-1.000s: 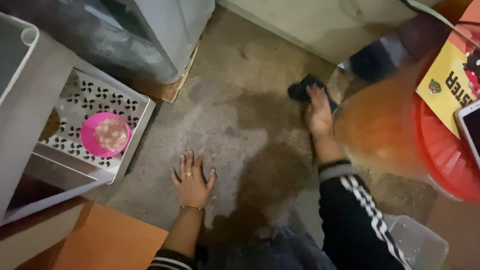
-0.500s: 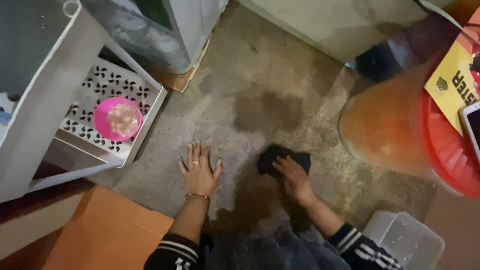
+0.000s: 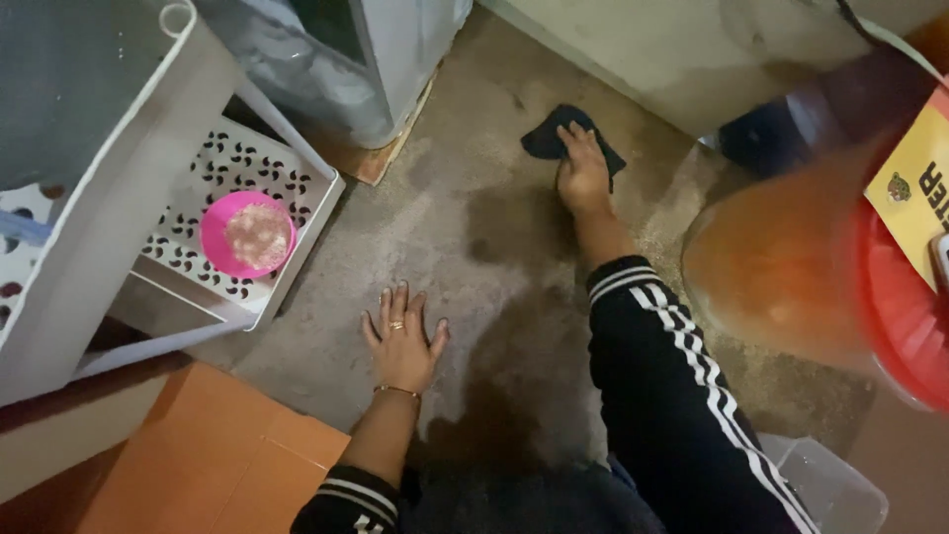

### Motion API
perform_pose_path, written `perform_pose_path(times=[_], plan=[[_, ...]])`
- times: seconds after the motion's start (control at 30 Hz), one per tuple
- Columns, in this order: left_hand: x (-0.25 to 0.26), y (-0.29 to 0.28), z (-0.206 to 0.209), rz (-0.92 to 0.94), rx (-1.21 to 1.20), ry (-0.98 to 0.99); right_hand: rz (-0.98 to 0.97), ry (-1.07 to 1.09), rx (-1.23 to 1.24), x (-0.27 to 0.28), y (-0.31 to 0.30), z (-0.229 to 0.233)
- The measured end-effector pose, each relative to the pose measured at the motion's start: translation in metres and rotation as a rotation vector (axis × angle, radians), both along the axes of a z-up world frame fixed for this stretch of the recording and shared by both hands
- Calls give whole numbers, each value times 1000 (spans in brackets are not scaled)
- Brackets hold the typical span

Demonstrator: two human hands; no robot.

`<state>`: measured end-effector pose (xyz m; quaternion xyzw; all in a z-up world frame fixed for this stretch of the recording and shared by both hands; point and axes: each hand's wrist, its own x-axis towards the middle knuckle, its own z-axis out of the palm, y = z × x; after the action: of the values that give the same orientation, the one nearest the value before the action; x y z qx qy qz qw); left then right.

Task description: The person kneels on the floor and wipes a concrete surface with a dark cloth. They briefly move a white plastic storage rack to access the area behind it, then continue wiping the floor. The person also briefly touches a red bucket before resuming wiping.

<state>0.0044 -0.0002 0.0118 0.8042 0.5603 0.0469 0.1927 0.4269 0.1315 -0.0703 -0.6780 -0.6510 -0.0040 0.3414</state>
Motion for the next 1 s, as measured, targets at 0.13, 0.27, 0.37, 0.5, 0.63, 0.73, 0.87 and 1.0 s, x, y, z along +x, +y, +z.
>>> perform_pose_path(times=[0.13,0.27,0.37,0.5,0.63,0.73,0.87,1.0], plan=[[-1,0,0,-7,28,-10,50,-169,144,-29,-35,14],[-1,-3,-7,1,36,-13,166,94,-141,-94,-149,54],[-1,-3,-7,1,62,-6,230,74,-307,-126,-231,62],[0,-2,-3,0,69,-38,296,87,-308,-129,-252,65],[0,-2,-2,-5,23,5,292,52,-248,-97,-181,63],[-1,-2,1,-9,-6,17,282,1,-155,-86,-101,77],[-2,1,-5,-8,0,1,127,-25,-161,-59,-5,47],[-2,0,-9,-5,41,-3,33,-125,72,-60,8,2]])
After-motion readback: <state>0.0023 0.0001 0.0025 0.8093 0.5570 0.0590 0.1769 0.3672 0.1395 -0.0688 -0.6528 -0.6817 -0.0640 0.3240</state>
